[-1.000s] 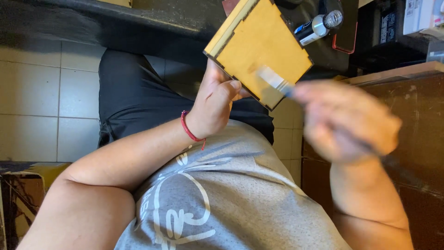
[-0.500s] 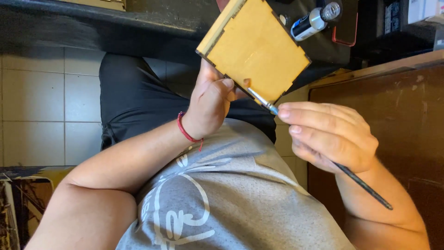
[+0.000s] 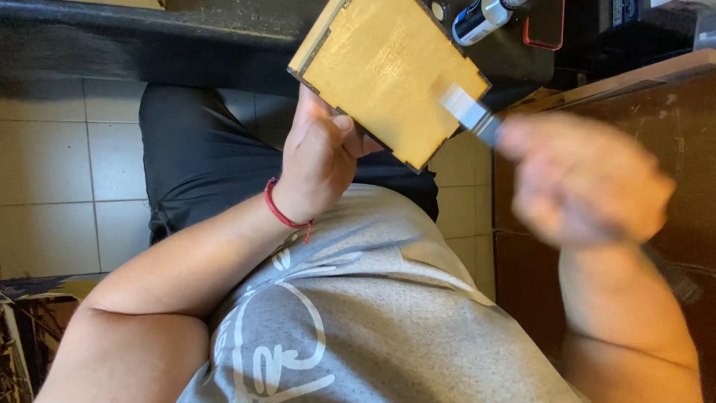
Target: Painting or varnishing laser-cut wooden box components with a brush
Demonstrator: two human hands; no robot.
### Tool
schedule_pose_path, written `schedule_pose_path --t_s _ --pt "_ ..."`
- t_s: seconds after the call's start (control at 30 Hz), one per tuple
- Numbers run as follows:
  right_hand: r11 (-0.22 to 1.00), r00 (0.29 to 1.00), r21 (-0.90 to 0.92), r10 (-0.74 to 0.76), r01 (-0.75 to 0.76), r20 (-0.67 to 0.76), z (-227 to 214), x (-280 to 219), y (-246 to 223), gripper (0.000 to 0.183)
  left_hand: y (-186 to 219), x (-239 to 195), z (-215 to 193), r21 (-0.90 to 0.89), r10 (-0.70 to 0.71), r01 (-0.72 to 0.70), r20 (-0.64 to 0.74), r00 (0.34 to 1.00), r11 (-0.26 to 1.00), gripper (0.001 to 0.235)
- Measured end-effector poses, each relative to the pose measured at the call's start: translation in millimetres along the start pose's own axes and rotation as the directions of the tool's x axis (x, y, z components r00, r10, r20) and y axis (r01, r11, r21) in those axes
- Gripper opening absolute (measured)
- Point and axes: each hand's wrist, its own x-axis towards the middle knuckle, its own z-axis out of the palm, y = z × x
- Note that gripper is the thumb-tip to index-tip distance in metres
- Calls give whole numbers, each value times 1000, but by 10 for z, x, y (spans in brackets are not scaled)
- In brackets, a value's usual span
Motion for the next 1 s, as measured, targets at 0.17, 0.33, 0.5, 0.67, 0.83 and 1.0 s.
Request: schedule_pose_path --t_s 0.17,0.33,0.5,0.67,0.83,1.0 --pt "990 989 -32 142 -140 42 -52 27 -103 7 31 -22 -14 -9 -16 16 4 1000 1000 70" --pt "989 999 135 -54 54 2 -97 -167 -110 44 93 -12 8 -60 -59 57 -26 998 997 73" --pt "970 975 -102 218 -222 -47 -173 -32 -170 13 95 5 10 -47 -67 64 -62 996 997 72" --pt "992 992 101 58 -69 114 -164 -187 -321 25 56 -6 12 -57 -59 57 -34 998 997 66" --pt "994 986 -37 101 -107 -131 -187 -241 -98 5 68 -2 30 -82 -96 91 -62 993 993 70" --pt "988 991 97 111 -118 70 -27 -249 -408 20 57 -3 20 -61 -78 75 -48 996 995 66"
